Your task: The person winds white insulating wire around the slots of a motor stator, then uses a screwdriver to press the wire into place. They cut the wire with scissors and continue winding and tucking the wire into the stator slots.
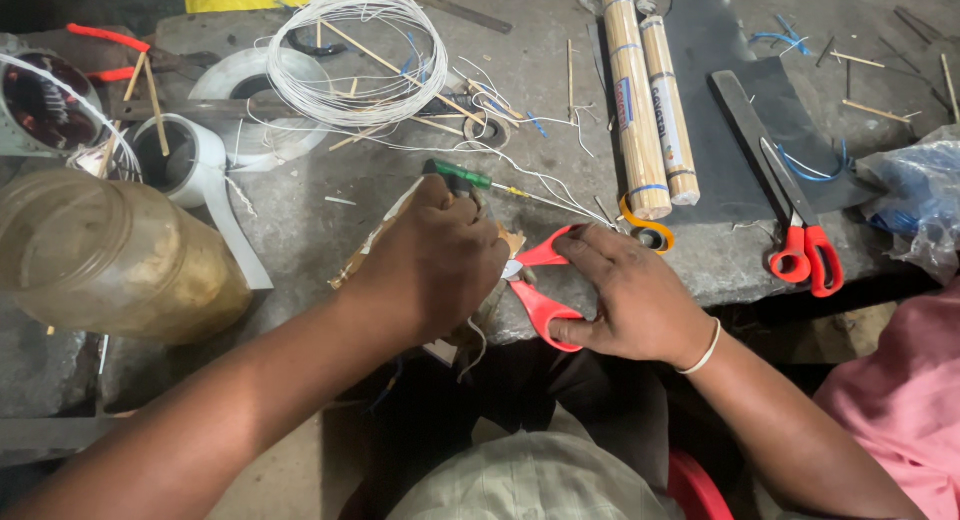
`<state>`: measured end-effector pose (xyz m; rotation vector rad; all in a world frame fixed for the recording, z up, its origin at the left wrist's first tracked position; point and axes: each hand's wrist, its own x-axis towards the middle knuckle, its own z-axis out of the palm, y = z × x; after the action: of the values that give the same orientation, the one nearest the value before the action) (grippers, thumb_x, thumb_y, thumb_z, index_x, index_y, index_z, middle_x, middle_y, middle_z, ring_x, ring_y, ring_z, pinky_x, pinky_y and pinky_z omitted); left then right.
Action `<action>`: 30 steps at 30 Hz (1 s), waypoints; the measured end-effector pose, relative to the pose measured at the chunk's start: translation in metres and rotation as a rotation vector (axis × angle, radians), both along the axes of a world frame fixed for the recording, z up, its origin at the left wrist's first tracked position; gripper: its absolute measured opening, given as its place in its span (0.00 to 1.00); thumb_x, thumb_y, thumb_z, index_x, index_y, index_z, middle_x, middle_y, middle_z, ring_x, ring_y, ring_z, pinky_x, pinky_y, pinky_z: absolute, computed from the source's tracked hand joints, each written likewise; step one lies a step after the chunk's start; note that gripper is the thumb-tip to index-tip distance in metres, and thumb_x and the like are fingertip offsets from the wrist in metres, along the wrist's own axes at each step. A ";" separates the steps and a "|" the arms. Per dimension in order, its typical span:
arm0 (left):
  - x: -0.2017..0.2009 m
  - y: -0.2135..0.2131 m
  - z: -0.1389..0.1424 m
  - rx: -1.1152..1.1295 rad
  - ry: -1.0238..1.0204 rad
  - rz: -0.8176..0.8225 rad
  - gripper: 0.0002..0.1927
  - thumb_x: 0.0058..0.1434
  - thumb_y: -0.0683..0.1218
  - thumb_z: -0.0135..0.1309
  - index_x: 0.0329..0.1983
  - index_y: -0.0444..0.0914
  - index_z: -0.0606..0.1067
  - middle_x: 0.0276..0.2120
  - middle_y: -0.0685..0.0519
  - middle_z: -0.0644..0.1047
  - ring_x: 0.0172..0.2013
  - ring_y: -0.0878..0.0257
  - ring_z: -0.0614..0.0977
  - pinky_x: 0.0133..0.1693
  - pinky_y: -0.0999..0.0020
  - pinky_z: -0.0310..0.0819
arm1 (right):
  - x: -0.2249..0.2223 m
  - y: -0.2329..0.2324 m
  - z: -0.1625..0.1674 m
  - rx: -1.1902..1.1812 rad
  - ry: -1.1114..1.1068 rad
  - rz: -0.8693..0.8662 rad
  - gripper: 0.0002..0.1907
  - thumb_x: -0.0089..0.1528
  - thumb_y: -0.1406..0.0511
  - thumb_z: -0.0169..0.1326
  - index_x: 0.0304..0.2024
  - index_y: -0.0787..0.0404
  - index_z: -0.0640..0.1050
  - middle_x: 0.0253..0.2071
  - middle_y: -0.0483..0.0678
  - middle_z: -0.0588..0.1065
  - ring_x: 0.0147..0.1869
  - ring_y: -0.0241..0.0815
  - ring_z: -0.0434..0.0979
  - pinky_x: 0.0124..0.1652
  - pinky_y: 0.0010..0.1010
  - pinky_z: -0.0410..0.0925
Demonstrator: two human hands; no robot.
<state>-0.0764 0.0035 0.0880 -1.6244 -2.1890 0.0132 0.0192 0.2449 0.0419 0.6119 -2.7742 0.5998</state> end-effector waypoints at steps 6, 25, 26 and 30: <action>-0.003 0.001 -0.003 0.010 -0.003 0.011 0.07 0.53 0.47 0.52 0.20 0.46 0.75 0.23 0.54 0.76 0.33 0.58 0.80 0.42 0.57 0.66 | 0.000 0.011 -0.005 0.070 -0.025 -0.045 0.34 0.46 0.59 0.67 0.53 0.67 0.76 0.50 0.57 0.75 0.48 0.60 0.77 0.45 0.44 0.71; -0.027 0.057 0.111 0.668 -1.302 -0.168 0.13 0.72 0.52 0.46 0.46 0.38 0.75 0.29 0.56 0.81 0.26 0.70 0.86 0.28 0.72 0.80 | 0.075 0.128 -0.067 -0.381 -0.160 -0.907 0.16 0.59 0.68 0.62 0.47 0.66 0.74 0.37 0.54 0.81 0.39 0.44 0.83 0.39 0.34 0.73; -0.034 0.067 0.112 0.725 -1.300 -0.231 0.13 0.73 0.51 0.45 0.46 0.38 0.75 0.30 0.56 0.81 0.28 0.70 0.87 0.29 0.73 0.80 | 0.077 0.134 -0.070 -0.338 -0.187 -0.919 0.16 0.58 0.67 0.62 0.47 0.64 0.75 0.37 0.54 0.81 0.39 0.46 0.84 0.39 0.35 0.73; -0.074 0.119 0.098 0.747 -0.809 -0.275 0.12 0.66 0.51 0.54 0.40 0.38 0.80 0.29 0.58 0.82 0.28 0.70 0.84 0.30 0.72 0.80 | 0.079 0.148 -0.075 -0.149 -0.204 -0.979 0.18 0.57 0.61 0.63 0.47 0.61 0.78 0.38 0.56 0.82 0.39 0.52 0.83 0.41 0.40 0.74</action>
<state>-0.1503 0.1224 0.1860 -1.5640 -1.9972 -1.5683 0.0985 0.3925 -0.0335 -0.8479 -2.6998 0.6182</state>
